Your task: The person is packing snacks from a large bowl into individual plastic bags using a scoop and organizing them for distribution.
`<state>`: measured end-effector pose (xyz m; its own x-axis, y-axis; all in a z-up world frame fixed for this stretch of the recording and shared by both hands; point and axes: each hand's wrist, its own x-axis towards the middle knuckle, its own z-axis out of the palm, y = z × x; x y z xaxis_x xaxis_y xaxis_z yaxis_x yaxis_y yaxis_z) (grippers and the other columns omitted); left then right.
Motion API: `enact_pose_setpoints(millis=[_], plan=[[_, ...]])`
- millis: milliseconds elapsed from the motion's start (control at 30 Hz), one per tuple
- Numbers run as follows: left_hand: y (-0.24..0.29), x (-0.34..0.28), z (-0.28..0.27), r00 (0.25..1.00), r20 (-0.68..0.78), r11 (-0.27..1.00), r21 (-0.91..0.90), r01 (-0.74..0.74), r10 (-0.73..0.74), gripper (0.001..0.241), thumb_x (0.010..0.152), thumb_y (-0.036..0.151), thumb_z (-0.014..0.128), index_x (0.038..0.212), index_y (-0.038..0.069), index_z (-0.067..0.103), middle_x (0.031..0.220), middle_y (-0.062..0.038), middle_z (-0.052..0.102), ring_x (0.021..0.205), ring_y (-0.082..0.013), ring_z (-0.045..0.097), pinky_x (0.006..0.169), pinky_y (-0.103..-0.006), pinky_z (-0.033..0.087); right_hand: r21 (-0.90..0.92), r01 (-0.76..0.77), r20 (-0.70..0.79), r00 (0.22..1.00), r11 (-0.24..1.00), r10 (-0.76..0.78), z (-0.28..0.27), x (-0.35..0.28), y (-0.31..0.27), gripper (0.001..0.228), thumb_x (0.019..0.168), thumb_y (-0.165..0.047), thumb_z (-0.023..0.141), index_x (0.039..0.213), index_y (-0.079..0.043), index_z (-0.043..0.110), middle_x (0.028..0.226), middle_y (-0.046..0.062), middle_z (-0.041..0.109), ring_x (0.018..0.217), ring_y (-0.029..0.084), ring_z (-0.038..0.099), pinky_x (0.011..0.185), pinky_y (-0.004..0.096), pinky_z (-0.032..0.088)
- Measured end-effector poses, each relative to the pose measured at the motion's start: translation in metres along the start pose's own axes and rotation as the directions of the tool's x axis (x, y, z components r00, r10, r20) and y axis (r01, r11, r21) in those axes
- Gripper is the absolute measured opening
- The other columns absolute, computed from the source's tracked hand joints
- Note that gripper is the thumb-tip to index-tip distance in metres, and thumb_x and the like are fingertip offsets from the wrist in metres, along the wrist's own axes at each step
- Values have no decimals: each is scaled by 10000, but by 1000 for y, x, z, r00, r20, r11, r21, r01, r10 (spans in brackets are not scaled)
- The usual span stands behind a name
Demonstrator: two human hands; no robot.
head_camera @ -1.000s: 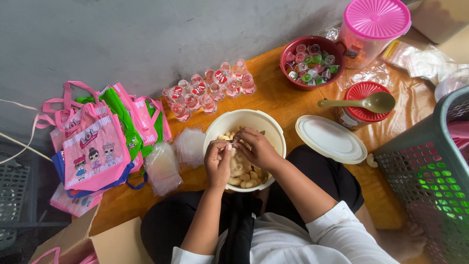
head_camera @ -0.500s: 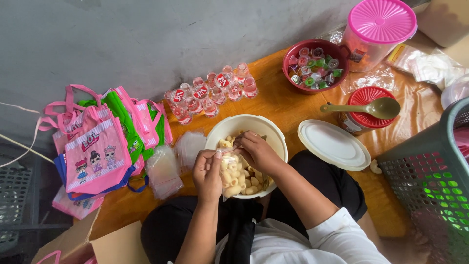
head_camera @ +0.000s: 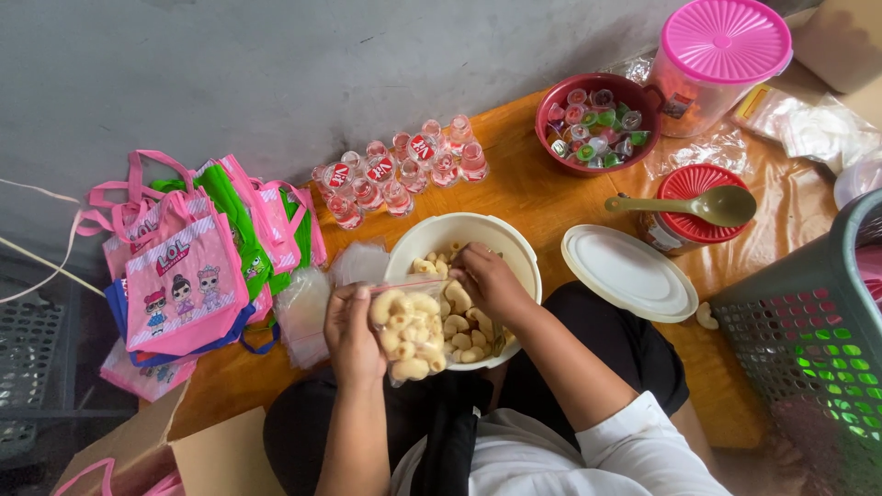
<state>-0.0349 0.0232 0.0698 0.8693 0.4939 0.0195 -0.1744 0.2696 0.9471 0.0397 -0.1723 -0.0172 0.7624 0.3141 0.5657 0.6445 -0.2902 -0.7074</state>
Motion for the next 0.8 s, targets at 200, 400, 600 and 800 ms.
enact_pose_setpoints(millis=[200, 400, 600, 800], plan=[[13, 26, -50, 1000, -22, 989, -145, -2, -1, 147, 1068, 296, 560, 1060, 152, 534, 902, -13, 673, 879, -101, 676, 840, -282, 579, -127, -169, -321, 939, 977, 121, -35, -3, -20, 92, 958, -171, 717, 966, -110, 648, 921, 89, 625, 914, 338, 616, 850, 422, 484], [-6, 42, -102, 876, -166, 873, -284, 397, -453, 450, 965, 598, 618, 1162, 196, 660, 1191, -35, 715, 1092, -205, 690, 962, -434, 577, -118, -736, -89, 676, 667, 731, -82, -26, 10, 664, 738, -227, 808, 1349, -94, 584, 940, 171, 687, 892, 360, 692, 834, 492, 506], [-65, 80, -157, 828, -174, 836, -253, 486, -534, 655, 898, 676, 680, 1276, 143, 646, 1298, -115, 672, 1188, -293, 652, 1032, -519, 516, -77, -784, -182, 618, 615, 765, -85, -31, 104, 346, 811, -299, 777, 1131, -168, 785, 768, 84, 694, 787, 274, 672, 759, 431, 493], [-161, 80, -155, 814, -204, 837, -185, 514, -545, 267, 988, 471, 666, 1071, 221, 620, 1125, -80, 653, 1068, -286, 658, 944, -501, 555, -72, -788, -251, 608, 612, 753, -148, -9, 122, 398, 856, -298, 794, 1185, -76, 758, 782, 98, 679, 766, 258, 664, 752, 396, 498]])
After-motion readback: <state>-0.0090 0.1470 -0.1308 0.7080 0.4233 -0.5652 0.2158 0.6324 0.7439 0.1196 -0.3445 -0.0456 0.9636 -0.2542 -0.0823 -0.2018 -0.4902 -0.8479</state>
